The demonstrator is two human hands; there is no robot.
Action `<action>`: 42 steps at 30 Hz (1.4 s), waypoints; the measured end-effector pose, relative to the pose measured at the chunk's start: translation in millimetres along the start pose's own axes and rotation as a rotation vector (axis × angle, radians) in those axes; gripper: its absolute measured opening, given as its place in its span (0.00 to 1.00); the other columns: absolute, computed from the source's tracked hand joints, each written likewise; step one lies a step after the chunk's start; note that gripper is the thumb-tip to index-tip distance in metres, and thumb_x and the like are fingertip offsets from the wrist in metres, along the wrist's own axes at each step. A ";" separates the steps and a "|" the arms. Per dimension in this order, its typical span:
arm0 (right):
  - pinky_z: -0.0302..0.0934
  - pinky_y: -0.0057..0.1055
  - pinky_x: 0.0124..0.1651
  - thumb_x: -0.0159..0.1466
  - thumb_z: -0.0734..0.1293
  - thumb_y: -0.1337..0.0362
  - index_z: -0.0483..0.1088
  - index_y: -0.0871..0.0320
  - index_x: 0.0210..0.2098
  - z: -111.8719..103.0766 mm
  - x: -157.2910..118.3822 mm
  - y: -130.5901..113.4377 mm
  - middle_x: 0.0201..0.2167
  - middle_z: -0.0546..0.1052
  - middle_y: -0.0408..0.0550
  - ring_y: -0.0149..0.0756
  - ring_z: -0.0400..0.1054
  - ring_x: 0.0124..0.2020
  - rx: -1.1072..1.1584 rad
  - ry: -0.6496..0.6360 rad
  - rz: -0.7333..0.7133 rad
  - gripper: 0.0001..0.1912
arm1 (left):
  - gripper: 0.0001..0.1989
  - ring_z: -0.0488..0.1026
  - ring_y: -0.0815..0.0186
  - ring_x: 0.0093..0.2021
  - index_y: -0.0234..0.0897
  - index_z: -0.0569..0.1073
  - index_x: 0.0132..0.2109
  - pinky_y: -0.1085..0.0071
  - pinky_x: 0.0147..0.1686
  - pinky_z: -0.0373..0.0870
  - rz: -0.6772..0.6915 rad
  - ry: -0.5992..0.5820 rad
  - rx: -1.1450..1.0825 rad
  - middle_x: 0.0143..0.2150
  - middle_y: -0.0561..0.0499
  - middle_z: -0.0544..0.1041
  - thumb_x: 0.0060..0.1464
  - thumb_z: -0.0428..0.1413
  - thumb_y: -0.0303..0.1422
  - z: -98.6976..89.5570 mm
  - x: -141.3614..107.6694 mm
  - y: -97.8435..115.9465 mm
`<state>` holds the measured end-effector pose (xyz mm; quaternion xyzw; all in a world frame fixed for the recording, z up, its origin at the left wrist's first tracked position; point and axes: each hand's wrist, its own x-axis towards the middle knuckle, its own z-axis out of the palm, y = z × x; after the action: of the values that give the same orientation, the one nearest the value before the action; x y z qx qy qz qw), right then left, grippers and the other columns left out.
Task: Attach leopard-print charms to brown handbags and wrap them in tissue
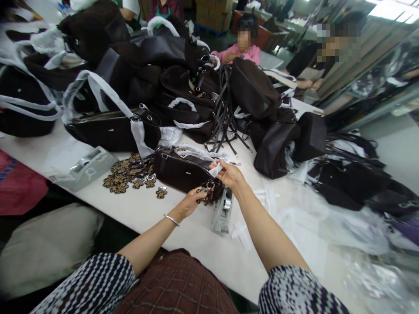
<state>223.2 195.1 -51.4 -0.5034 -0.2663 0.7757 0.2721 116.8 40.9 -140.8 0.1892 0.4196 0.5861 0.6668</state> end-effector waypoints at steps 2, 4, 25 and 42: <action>0.74 0.32 0.40 0.69 0.61 0.67 0.70 0.59 0.36 2.3 -1.7 1.2 0.31 0.81 0.50 0.34 0.78 0.34 -0.019 -0.033 0.018 0.07 | 0.17 0.73 0.67 0.39 0.30 0.77 0.44 0.71 0.43 0.64 0.019 0.006 -0.004 0.40 0.47 0.79 0.47 0.64 0.33 -1.2 2.8 -3.8; 0.74 0.32 0.40 0.70 0.61 0.66 0.70 0.59 0.37 4.3 -2.2 1.4 0.30 0.81 0.50 0.35 0.78 0.34 -0.033 -0.056 0.016 0.07 | 0.16 0.74 0.67 0.39 0.30 0.77 0.44 0.72 0.42 0.65 0.023 0.001 0.000 0.38 0.47 0.80 0.48 0.64 0.33 -1.6 3.9 -6.3; 0.68 0.33 0.48 0.52 0.77 0.54 0.74 0.54 0.48 -45.6 -73.8 107.6 0.46 0.79 0.48 0.38 0.73 0.46 -0.282 -0.217 -0.166 0.26 | 0.17 0.74 0.67 0.37 0.34 0.73 0.41 0.70 0.38 0.72 -0.149 -0.008 -0.081 0.40 0.48 0.76 0.49 0.66 0.41 11.9 -25.9 10.4; 0.70 0.34 0.37 0.53 0.75 0.51 0.70 0.56 0.46 -36.2 -111.4 93.2 0.37 0.81 0.49 0.35 0.75 0.30 -0.243 -0.052 -0.070 0.25 | 0.16 0.70 0.69 0.31 0.34 0.74 0.43 0.72 0.32 0.67 -0.011 -0.017 0.394 0.33 0.52 0.76 0.45 0.62 0.31 -1.7 -22.9 29.9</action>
<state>280.9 57.1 -57.3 -0.5027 -0.3828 0.7406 0.2287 97.7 26.1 -111.8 0.3186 0.5217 0.4872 0.6237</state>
